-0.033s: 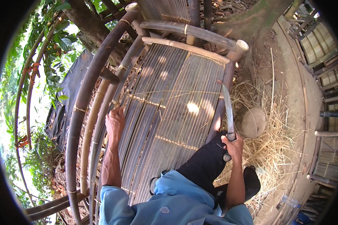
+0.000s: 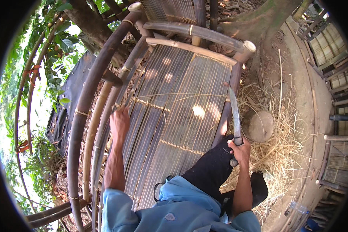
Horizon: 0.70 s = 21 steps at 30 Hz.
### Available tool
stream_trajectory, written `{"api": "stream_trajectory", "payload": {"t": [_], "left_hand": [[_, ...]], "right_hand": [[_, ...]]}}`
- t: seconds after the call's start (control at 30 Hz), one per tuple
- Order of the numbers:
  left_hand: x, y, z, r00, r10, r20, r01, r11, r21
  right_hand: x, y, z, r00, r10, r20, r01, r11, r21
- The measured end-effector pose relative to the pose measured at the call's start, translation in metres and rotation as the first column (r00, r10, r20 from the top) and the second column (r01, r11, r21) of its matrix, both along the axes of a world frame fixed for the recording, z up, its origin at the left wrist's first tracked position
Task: The person shaves a long strip of bamboo with a machete, sliding the blade along the length of the wood to smooth it.
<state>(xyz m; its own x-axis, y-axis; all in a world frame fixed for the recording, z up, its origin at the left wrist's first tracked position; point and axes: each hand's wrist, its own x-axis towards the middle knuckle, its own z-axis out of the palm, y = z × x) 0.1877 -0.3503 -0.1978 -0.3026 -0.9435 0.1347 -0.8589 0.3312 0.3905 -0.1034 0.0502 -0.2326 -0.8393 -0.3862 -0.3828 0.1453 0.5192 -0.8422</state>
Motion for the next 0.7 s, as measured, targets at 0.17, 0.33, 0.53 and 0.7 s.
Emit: {"api": "stream_trajectory", "payload": {"t": [0.17, 0.33, 0.53, 0.7], "left_hand": [[0.016, -0.03, -0.052, 0.996, -0.06, -0.066, 0.059, 0.998, -0.026], [0.027, -0.035, -0.081, 0.993, 0.063, 0.097, -0.062, 0.998, -0.013], [0.058, -0.037, -0.115, 0.971, 0.074, 0.226, -0.056, 0.995, -0.084], [0.076, 0.007, -0.116, 0.954, 0.198, 0.226, -0.205, 0.979, 0.008]], "right_hand": [[0.006, -0.002, 0.006, 0.999, -0.042, -0.034, 0.043, 0.999, 0.016], [0.005, -0.004, 0.001, 1.0, -0.002, -0.009, 0.002, 0.999, 0.043], [-0.005, -0.028, 0.018, 0.945, 0.273, -0.178, -0.209, 0.927, 0.312], [-0.03, -0.088, 0.025, 0.707, 0.479, -0.52, -0.367, 0.877, 0.309]]}}
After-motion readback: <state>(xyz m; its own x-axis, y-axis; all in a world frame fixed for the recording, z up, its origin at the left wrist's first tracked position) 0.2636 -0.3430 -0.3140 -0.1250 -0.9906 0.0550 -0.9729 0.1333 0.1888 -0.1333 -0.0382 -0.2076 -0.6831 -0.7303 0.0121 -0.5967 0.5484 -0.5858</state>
